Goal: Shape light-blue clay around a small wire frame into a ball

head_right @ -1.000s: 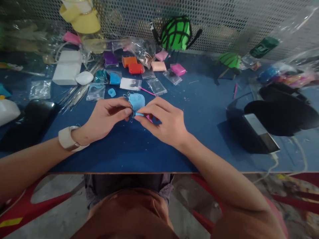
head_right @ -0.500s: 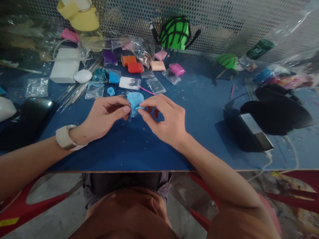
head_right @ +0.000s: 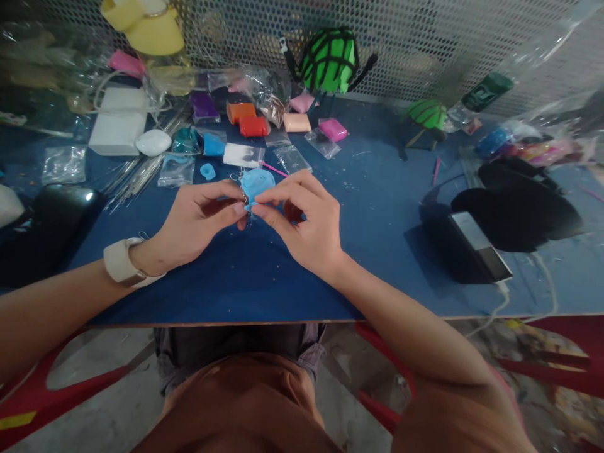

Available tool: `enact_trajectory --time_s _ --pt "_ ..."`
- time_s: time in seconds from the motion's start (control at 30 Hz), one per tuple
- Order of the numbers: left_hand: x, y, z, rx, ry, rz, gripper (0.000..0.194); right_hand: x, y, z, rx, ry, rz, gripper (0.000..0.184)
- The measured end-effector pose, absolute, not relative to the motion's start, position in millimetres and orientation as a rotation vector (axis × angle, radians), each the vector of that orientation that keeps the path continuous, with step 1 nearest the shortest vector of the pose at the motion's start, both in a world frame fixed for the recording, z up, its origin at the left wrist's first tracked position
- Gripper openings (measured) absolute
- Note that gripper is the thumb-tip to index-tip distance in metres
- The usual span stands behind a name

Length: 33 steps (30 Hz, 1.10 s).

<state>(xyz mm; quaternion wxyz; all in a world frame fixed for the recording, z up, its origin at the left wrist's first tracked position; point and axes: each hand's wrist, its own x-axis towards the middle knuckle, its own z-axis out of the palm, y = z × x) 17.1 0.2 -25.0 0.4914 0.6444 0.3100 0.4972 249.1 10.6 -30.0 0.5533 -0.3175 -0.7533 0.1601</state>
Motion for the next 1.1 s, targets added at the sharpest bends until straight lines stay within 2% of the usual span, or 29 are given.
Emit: enact_trajectory --time_s 0.1,0.27,0.37,0.67,0.83,0.97,1.1 --pt "17 0 -25 1.548 0.755 1.211 0.039 250 12 -30 -0.73 -1.806 0.337 0.011" --pt "16 1 -26 1.559 0.809 1.201 0.039 258 12 -24 -0.762 -1.905 0.222 0.012" --pt "15 3 -27 1.579 0.84 1.189 0.037 264 12 -19 -0.709 -1.95 0.194 0.007" --pt "18 1 -29 1.673 0.821 1.176 0.041 267 20 -29 -0.599 -2.026 0.093 0.018" --pt "19 0 -28 1.697 0.807 1.171 0.039 262 19 -28 -0.663 -1.968 0.103 0.008" --pt "18 -1 -26 1.727 0.82 1.159 0.038 260 19 -26 -0.69 -1.946 0.089 0.019" --pt "19 -2 -26 1.723 0.824 1.156 0.034 260 21 -27 -0.616 -1.96 0.053 0.006"
